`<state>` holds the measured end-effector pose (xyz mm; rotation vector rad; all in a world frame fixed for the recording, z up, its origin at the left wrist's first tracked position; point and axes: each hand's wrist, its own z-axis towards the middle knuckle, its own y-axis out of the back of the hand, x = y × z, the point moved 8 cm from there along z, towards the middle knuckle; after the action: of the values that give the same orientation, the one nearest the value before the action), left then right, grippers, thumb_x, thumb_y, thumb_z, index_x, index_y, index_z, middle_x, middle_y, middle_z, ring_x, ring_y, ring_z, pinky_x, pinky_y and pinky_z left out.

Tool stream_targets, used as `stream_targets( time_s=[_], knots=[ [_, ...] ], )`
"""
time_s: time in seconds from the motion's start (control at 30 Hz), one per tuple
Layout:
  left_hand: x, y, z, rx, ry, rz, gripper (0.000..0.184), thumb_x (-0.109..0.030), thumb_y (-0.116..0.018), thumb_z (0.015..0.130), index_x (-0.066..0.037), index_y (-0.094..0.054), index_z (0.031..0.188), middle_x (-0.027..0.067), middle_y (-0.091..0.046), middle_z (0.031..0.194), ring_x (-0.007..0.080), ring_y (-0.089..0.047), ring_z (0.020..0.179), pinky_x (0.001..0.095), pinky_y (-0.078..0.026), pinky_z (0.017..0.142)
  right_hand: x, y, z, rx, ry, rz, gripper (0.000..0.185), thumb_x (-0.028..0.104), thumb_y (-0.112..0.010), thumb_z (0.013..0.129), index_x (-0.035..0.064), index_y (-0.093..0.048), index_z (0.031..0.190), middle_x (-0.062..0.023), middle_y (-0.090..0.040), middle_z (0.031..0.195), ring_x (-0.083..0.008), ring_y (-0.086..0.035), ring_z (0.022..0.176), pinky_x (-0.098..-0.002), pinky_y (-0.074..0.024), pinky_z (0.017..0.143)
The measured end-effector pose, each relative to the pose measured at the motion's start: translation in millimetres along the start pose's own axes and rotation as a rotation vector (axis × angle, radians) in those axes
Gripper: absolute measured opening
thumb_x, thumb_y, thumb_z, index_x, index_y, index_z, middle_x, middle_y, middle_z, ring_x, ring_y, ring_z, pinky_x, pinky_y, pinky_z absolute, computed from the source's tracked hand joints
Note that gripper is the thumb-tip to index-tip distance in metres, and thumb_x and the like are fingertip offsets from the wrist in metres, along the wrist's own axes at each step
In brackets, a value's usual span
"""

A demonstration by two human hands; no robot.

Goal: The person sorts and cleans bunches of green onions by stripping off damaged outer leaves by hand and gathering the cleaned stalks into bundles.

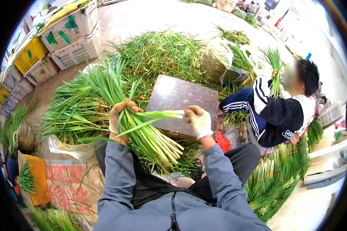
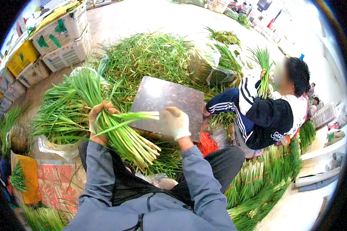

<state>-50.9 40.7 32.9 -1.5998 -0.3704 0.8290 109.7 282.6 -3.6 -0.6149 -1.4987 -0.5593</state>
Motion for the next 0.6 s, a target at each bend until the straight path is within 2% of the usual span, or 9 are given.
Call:
stream_targets(
  time_s=[0.07, 0.13, 0.17, 0.23, 0.27, 0.33, 0.43, 0.47, 0.6],
  knots=[
    [-13.9, 0.2, 0.1, -0.025, -0.061, -0.011, 0.011, -0.017, -0.064, 0.088, -0.007, -0.065, 0.091, 0.0055, -0.069, 0.085, 0.0224, -0.070, 0.077, 0.0429, -0.055, 0.087, -21.0, 42.9, 8.9, -0.095, 0.079, -0.145, 0.012, 0.007, -0.070, 0.088, 0.0008, -0.070, 0.098, -0.0047, -0.069, 0.081, -0.0090, -0.061, 0.065, -0.0248, -0.0503, 0.054],
    [-27.7, 6.3, 0.0, -0.061, -0.131, 0.018, 0.013, -0.019, -0.065, 0.089, -0.006, -0.066, 0.091, 0.0059, -0.069, 0.085, 0.0208, -0.069, 0.077, 0.0408, -0.055, 0.083, -45.9, 72.6, 6.1, -0.025, -0.054, -0.412, 0.026, 0.007, -0.071, 0.087, -0.0007, -0.067, 0.111, -0.0094, -0.070, 0.096, -0.0129, -0.066, 0.079, -0.0268, -0.0557, 0.069],
    [-33.8, 6.4, -0.9, -0.058, -0.181, 0.061, 0.014, -0.020, -0.065, 0.090, -0.006, -0.065, 0.092, 0.0053, -0.069, 0.085, 0.0199, -0.068, 0.078, 0.0400, -0.055, 0.084, -51.4, 81.7, -1.8, -0.029, -0.053, -0.414, 0.026, 0.007, -0.071, 0.087, -0.0007, -0.067, 0.111, -0.0094, -0.070, 0.096, -0.0129, -0.066, 0.079, -0.0268, -0.0557, 0.069],
    [-41.9, 2.9, -1.1, -0.009, -0.245, 0.132, 0.016, -0.022, -0.066, 0.091, -0.007, -0.065, 0.093, 0.0053, -0.069, 0.086, 0.0182, -0.067, 0.078, 0.0391, -0.055, 0.086, -48.0, 62.8, -22.4, 0.258, 0.076, -0.984, 0.041, 0.006, -0.072, 0.085, -0.0008, -0.061, 0.124, -0.0117, -0.068, 0.114, -0.0172, -0.065, 0.102, -0.0292, -0.0534, 0.089],
    [-40.9, 2.8, -1.2, -0.011, -0.241, 0.134, 0.016, -0.022, -0.066, 0.091, -0.007, -0.065, 0.093, 0.0053, -0.069, 0.086, 0.0182, -0.067, 0.078, 0.0391, -0.055, 0.086, -41.1, 53.3, -30.2, 0.287, 0.119, -0.832, 0.052, 0.005, -0.072, 0.084, 0.0006, -0.055, 0.133, -0.0110, -0.063, 0.128, -0.0189, -0.060, 0.117, -0.0307, -0.0454, 0.104],
    [-44.5, -0.7, -6.5, -0.088, -0.302, 0.145, 0.014, -0.020, -0.064, 0.092, -0.006, -0.064, 0.091, 0.0046, -0.068, 0.083, 0.0196, -0.067, 0.076, 0.0402, -0.054, 0.084, 4.9, 10.3, -55.8, 0.390, -0.057, -0.302, 0.049, 0.003, -0.072, 0.084, 0.0016, -0.057, 0.131, -0.0094, -0.064, 0.124, -0.0167, -0.060, 0.115, -0.0297, -0.0464, 0.102],
    [-41.2, 0.8, -4.5, -0.064, -0.300, 0.172, 0.017, -0.022, -0.065, 0.091, -0.006, -0.064, 0.092, 0.0053, -0.068, 0.083, 0.0189, -0.067, 0.078, 0.0386, -0.055, 0.084, 43.8, -33.8, -76.6, 0.495, 0.145, -0.368, 0.040, 0.004, -0.072, 0.085, 0.0011, -0.063, 0.124, -0.0088, -0.064, 0.121, -0.0145, -0.059, 0.112, -0.0289, -0.0464, 0.100],
    [-39.0, -0.7, -3.4, -0.038, -0.289, 0.149, 0.019, -0.024, -0.067, 0.091, -0.006, -0.065, 0.093, 0.0060, -0.069, 0.084, 0.0187, -0.067, 0.079, 0.0377, -0.056, 0.083, 48.2, -41.7, -76.9, 0.477, 0.195, -0.392, 0.032, 0.004, -0.072, 0.086, 0.0016, -0.067, 0.117, -0.0073, -0.068, 0.110, -0.0131, -0.063, 0.103, -0.0272, -0.0494, 0.093],
    [-35.9, -10.4, -5.3, -0.028, -0.269, 0.182, 0.016, -0.021, -0.068, 0.089, -0.006, -0.063, 0.089, 0.0041, -0.067, 0.081, 0.0191, -0.066, 0.075, 0.0381, -0.055, 0.081, 41.1, -45.5, -69.8, 0.442, 0.144, -0.469, 0.018, 0.005, -0.071, 0.088, 0.0009, -0.071, 0.106, -0.0036, -0.071, 0.087, -0.0103, -0.065, 0.084, -0.0247, -0.0530, 0.077]
  ],
)
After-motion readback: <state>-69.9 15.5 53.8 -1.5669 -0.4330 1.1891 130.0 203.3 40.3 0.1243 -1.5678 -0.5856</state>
